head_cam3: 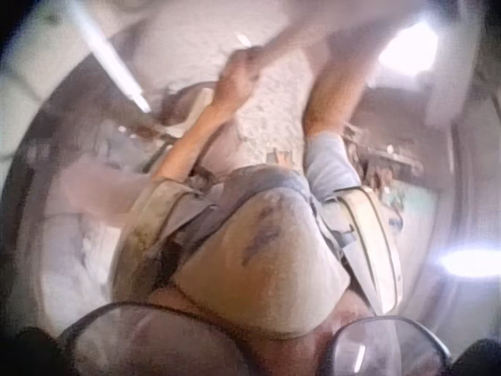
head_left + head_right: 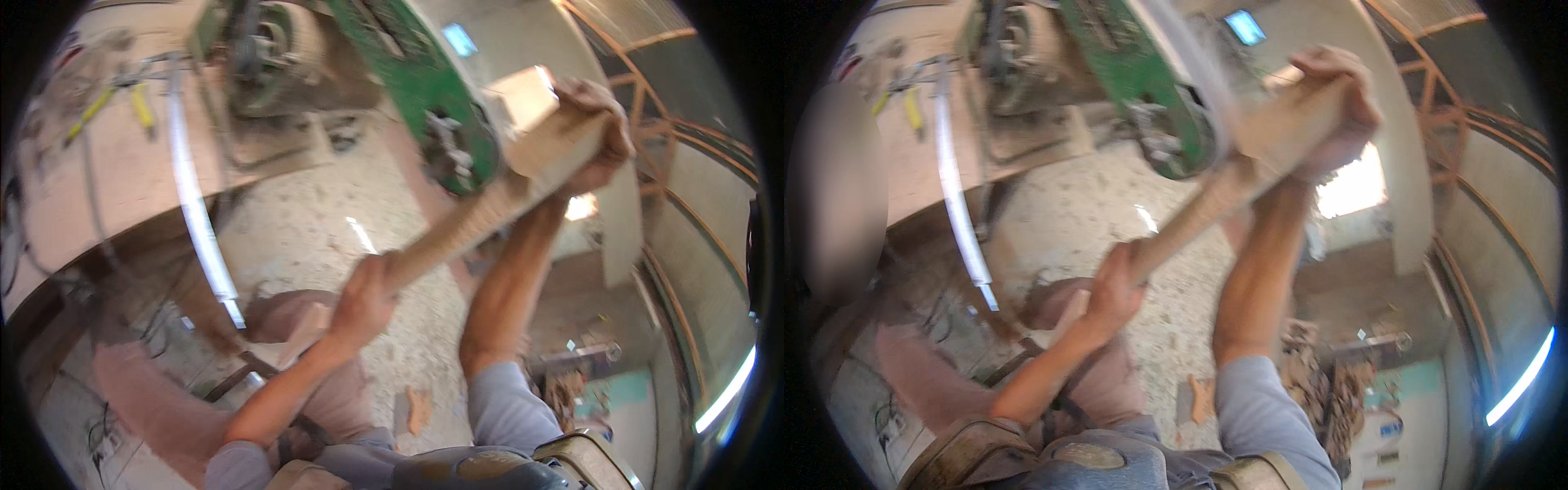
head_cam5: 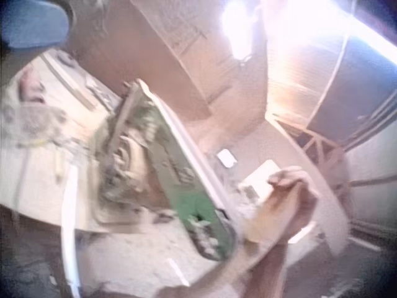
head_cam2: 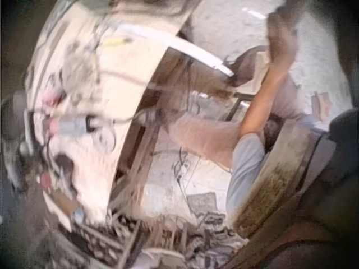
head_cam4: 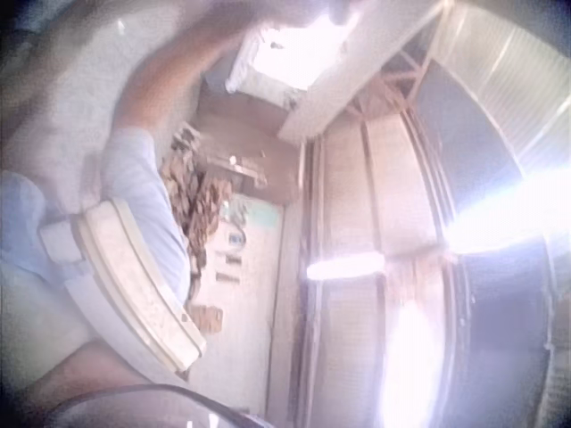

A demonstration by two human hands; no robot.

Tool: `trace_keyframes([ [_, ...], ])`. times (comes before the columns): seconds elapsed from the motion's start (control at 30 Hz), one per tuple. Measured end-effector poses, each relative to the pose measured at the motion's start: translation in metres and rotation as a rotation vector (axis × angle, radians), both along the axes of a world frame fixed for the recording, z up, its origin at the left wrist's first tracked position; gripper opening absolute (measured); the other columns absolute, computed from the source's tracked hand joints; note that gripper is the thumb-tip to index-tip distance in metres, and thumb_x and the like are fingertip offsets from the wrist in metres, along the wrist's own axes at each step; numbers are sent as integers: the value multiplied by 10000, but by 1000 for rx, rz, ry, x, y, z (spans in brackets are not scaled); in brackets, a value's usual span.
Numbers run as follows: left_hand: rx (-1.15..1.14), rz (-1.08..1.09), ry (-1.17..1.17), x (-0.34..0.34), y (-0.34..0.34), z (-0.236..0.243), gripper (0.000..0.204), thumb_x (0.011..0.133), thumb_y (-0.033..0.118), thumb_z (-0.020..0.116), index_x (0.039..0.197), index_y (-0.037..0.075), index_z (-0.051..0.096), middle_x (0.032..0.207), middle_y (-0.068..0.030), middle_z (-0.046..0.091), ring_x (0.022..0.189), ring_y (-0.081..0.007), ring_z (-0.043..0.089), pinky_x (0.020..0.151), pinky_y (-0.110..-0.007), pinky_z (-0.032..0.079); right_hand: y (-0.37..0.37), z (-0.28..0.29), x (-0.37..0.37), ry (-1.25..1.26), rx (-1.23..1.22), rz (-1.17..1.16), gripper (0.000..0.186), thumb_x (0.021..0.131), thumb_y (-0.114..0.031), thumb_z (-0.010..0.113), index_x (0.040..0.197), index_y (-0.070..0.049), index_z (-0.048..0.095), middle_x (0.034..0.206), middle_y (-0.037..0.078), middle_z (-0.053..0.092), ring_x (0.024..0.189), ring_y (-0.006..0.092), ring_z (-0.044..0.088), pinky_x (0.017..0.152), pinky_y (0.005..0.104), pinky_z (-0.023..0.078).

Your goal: The person sands a wooden guitar neck using a belt sander, turns the neck to check different sides, and measures the wood with calipers.

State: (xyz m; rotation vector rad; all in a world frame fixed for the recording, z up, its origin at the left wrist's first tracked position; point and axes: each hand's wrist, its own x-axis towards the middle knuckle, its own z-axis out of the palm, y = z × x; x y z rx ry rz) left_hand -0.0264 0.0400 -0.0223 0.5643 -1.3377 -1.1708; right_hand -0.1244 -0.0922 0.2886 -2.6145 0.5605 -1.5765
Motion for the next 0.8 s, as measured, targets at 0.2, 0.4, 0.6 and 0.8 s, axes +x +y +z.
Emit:
trace_keyframes([
  [0.2, 26, -116, 104, 8, -4, 9, 391, 888, 109, 739, 1246, 3, 624, 1105, -260, 691, 1037, -424, 683, 875, -478, 549, 16, 1, -33, 24, -6, -415, 390, 1037, -228, 437, 1096, 74, 678, 1119, 203, 675, 1090, 272, 606, 1009, 394, 445],
  [0.4, 171, -421, 16, 24, -13, 14, 381, 980, 276, 703, 1210, -23, 651, 901, -253, 705, 828, -374, 724, 778, -427, 547, 19, -8, 34, -90, -24, -1040, 337, 974, -317, 556, 872, -24, 687, 823, 41, 586, 800, 133, 530, 780, 287, 395],
  [0.6, 127, -225, 41, 11, -5, 11, 403, 946, 214, 725, 1251, -22, 609, 1101, -245, 687, 1017, -411, 682, 877, -442, 534, 17, -6, 15, -108, 35, -648, 371, 972, -345, 518, 898, -3, 642, 917, 89, 570, 887, 177, 506, 831, 317, 391],
  [0.8, 69, -19, -10, 4, 3, 4, 514, 829, 58, 730, 1308, -3, 554, 1200, -226, 624, 1135, -436, 619, 941, -473, 508, 7, -14, -17, -181, 215, 127, 405, 1029, -299, 398, 994, 26, 637, 1057, 177, 618, 1066, 323, 542, 984, 481, 406],
])
